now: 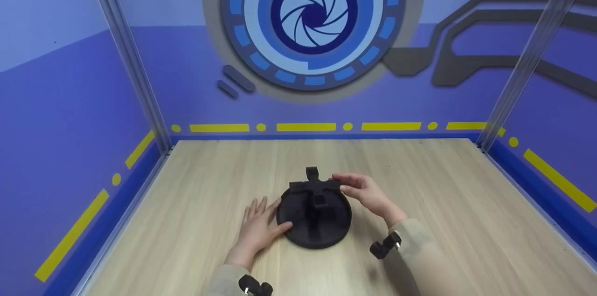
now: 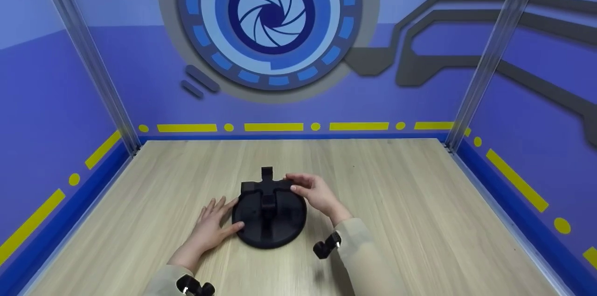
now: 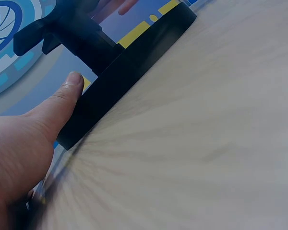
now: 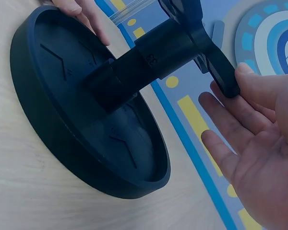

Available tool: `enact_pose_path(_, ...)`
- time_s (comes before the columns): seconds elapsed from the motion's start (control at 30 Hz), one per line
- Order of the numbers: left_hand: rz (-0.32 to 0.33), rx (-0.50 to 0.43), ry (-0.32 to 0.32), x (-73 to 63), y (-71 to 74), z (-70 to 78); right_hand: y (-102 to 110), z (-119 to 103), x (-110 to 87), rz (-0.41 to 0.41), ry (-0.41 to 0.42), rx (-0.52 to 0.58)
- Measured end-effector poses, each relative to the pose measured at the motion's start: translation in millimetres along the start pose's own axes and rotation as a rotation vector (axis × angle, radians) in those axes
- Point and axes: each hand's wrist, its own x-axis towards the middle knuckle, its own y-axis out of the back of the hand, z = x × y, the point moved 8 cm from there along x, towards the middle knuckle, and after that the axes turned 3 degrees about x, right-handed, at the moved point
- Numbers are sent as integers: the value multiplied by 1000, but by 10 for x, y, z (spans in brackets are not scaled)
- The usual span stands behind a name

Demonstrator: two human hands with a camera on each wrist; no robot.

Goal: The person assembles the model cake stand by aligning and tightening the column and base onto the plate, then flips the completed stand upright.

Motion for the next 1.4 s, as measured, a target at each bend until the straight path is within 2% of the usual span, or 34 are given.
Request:
enact_pose_path(0.53, -9, -4, 16, 0, -6, -16, -6, -12, -50, -1, -5, -90)
enact_pose_path(0.9, -4, -2, 7, 2, -6, -12, -90, -58, -105, -27, -24, -62)
enact_pose_path(1.2, -2, 4, 3, -14, 9, 8, -165, -71, -147, -29, -27, 8)
enact_pose_path(1.4, 0, 3, -3, -13, 3, 8, -214, -118, -162, -17, 27, -23)
